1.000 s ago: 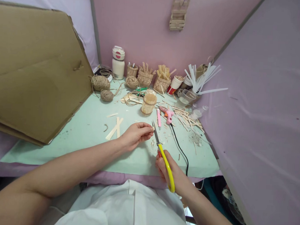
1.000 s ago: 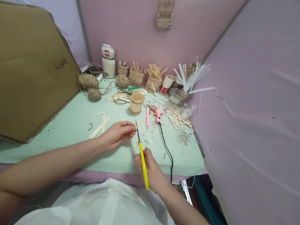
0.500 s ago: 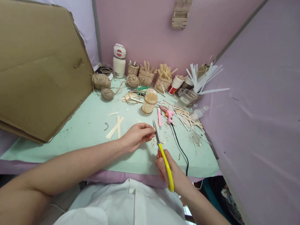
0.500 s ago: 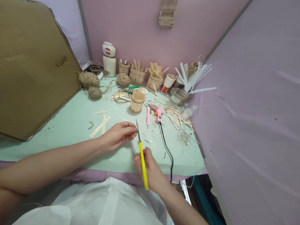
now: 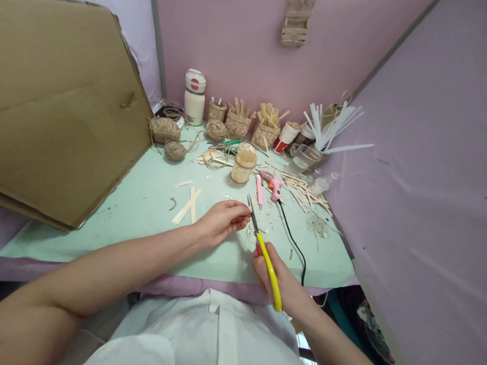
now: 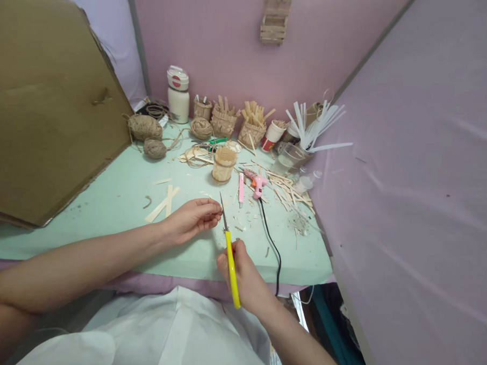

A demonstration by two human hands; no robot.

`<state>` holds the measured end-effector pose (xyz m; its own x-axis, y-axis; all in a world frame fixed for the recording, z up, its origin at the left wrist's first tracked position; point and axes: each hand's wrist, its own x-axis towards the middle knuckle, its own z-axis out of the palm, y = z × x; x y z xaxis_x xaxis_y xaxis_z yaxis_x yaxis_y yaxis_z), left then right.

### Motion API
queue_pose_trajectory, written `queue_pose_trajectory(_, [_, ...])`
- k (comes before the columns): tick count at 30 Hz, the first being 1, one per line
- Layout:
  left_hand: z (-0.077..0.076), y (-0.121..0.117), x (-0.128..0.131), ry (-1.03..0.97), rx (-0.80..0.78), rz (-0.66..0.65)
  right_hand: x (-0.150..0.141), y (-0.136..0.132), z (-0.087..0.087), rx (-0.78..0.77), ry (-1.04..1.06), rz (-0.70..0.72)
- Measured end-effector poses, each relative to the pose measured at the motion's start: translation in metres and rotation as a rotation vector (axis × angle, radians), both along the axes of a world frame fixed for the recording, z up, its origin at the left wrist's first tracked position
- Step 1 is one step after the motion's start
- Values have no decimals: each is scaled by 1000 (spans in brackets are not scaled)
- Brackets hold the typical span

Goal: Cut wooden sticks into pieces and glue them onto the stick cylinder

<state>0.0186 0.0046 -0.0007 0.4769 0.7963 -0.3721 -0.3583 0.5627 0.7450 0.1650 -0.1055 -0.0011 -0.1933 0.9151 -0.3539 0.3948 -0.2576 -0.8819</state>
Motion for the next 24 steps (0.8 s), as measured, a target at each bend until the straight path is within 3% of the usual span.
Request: queue_pose_trajectory(24, [-2, -3, -1, -59, -10, -37, 2, -1, -8, 20, 23, 3])
